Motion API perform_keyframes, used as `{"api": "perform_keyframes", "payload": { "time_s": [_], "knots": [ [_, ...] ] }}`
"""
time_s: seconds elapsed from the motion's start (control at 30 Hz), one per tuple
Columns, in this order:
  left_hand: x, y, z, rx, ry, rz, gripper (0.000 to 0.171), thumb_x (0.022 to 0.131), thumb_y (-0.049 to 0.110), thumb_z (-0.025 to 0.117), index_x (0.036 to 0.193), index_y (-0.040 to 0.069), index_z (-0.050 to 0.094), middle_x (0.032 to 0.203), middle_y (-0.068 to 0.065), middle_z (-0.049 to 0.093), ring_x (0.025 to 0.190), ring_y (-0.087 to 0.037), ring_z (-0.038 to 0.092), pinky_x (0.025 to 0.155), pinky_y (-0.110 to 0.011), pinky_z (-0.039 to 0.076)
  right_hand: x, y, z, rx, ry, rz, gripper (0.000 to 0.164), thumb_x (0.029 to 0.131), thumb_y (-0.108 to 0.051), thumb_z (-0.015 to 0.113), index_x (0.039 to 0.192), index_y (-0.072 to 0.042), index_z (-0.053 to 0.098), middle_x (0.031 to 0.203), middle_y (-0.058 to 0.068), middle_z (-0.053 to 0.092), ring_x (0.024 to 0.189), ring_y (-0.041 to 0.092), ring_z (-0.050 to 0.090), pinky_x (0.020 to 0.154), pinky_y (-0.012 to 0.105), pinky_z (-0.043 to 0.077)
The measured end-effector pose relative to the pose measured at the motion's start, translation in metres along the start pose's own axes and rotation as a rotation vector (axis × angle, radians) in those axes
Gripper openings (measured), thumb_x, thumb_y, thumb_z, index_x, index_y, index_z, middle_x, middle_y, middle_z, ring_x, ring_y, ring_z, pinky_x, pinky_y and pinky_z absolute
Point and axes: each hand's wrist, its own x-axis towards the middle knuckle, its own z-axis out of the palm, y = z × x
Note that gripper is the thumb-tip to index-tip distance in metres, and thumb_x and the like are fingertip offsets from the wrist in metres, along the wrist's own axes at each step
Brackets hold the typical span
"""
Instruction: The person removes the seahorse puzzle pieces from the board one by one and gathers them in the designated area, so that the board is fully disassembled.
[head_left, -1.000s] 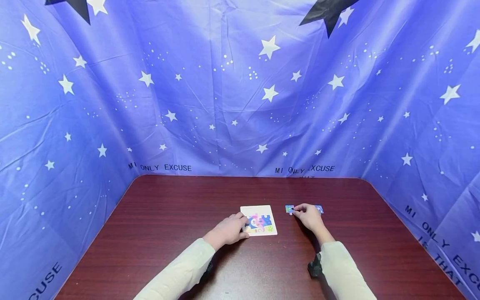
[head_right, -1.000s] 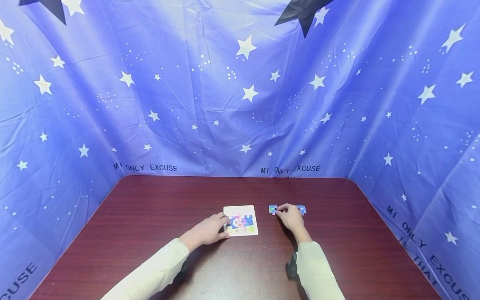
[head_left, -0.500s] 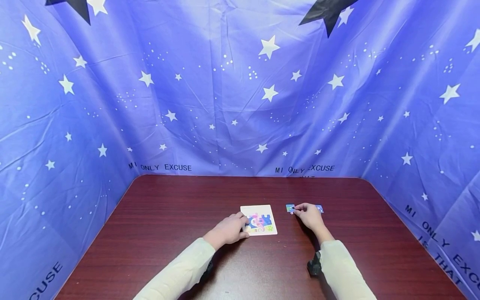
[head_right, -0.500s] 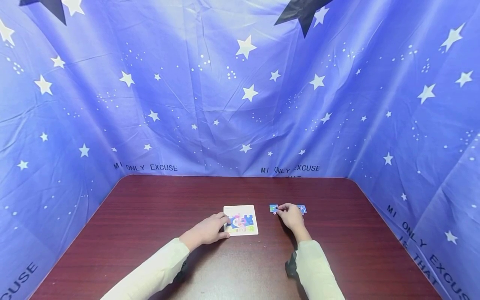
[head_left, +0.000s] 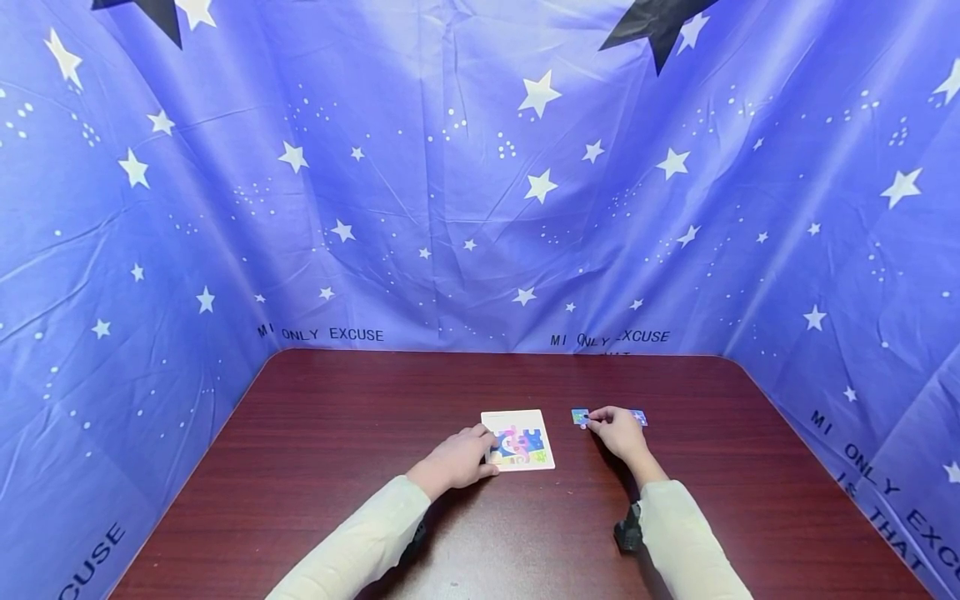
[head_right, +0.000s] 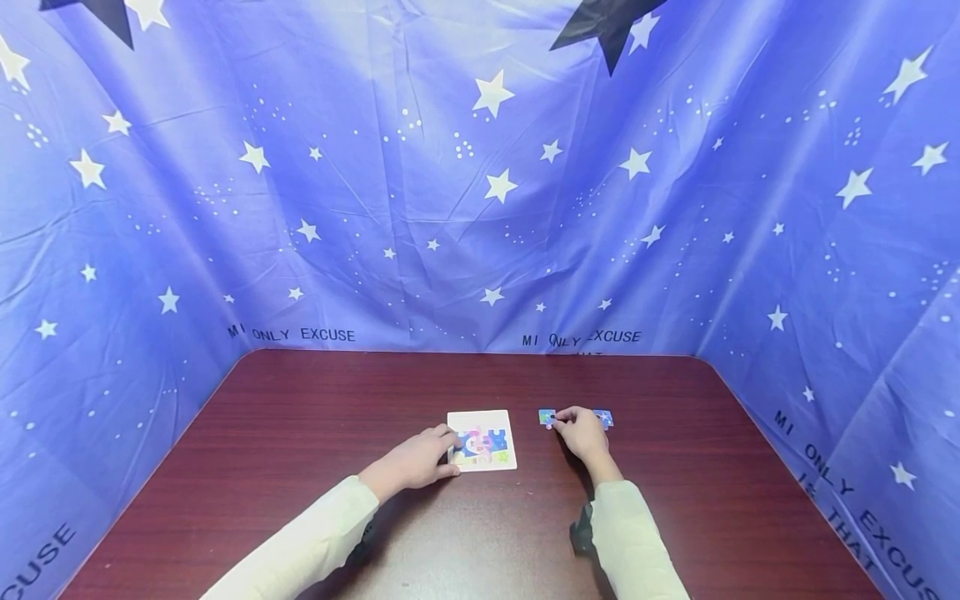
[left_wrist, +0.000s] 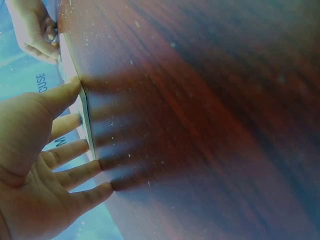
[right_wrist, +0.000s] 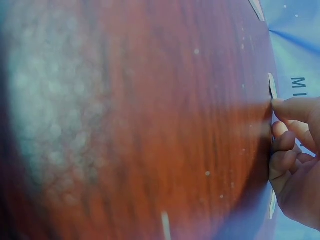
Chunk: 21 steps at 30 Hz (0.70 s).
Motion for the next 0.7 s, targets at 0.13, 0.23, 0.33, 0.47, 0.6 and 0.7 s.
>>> {"api": "perform_keyframes", "payload": {
  "time_s": [0.13, 0.23, 0.33, 0.47, 0.6, 0.7],
  "knots": [
    [-0.0008, 0.0008, -0.0003, -0.004, 0.001, -0.001, 0.038, 0.087, 0.037, 0.064, 0.117, 0.014, 0.059, 0.117, -0.003, 0.055, 0.103, -0.019, 0.056, 0.088, -0.035, 0.048, -0.0002, 0.0004, 0.0005, -0.003, -0.002, 0.004, 0.018, 0.085, -0.016, 0.064, 0.094, -0.001, 0.069, 0.085, 0.012, 0.065, 0.077, 0.022, 0.053, 0.070, 0.032, 0.041],
    [-0.0010, 0.0009, -0.0005, -0.007, 0.004, 0.000, 0.039, 0.087, 0.037, 0.064, 0.118, 0.014, 0.059, 0.117, -0.003, 0.055, 0.104, -0.020, 0.056, 0.089, -0.035, 0.048, -0.0004, -0.0001, 0.0007, -0.006, 0.000, 0.006, 0.018, 0.085, -0.015, 0.064, 0.093, -0.001, 0.069, 0.086, 0.013, 0.066, 0.077, 0.023, 0.053, 0.071, 0.033, 0.042],
    [-0.0010, 0.0006, -0.0007, -0.008, 0.007, 0.003, 0.039, 0.087, 0.037, 0.064, 0.118, 0.014, 0.059, 0.117, -0.004, 0.055, 0.105, -0.020, 0.056, 0.090, -0.034, 0.047, -0.0002, -0.0005, 0.0007, -0.010, 0.002, 0.002, 0.018, 0.085, -0.015, 0.065, 0.093, 0.000, 0.069, 0.087, 0.014, 0.066, 0.078, 0.023, 0.054, 0.072, 0.034, 0.043],
    [-0.0010, 0.0000, -0.0009, -0.010, 0.008, 0.004, 0.039, 0.087, 0.037, 0.064, 0.118, 0.013, 0.059, 0.118, -0.004, 0.056, 0.105, -0.019, 0.056, 0.090, -0.034, 0.047, 0.0006, -0.0004, 0.0005, -0.011, 0.004, 0.000, 0.017, 0.084, -0.015, 0.065, 0.093, 0.000, 0.069, 0.086, 0.014, 0.067, 0.077, 0.023, 0.054, 0.071, 0.033, 0.042],
    [-0.0010, 0.0000, -0.0013, -0.012, 0.006, 0.003, 0.039, 0.087, 0.037, 0.064, 0.118, 0.013, 0.059, 0.118, -0.004, 0.055, 0.106, -0.020, 0.056, 0.091, -0.034, 0.047, 0.0003, -0.0005, -0.0003, -0.006, 0.003, -0.001, 0.017, 0.084, -0.014, 0.065, 0.093, 0.000, 0.069, 0.086, 0.014, 0.067, 0.076, 0.023, 0.053, 0.070, 0.032, 0.042],
    [-0.0015, 0.0004, -0.0019, -0.012, 0.005, 0.001, 0.039, 0.087, 0.037, 0.063, 0.118, 0.013, 0.059, 0.119, -0.004, 0.055, 0.106, -0.020, 0.056, 0.091, -0.034, 0.047, 0.0000, -0.0006, -0.0006, -0.003, -0.002, -0.006, 0.018, 0.085, -0.014, 0.065, 0.094, 0.001, 0.069, 0.086, 0.014, 0.066, 0.075, 0.022, 0.052, 0.068, 0.031, 0.041]
  ]
}}
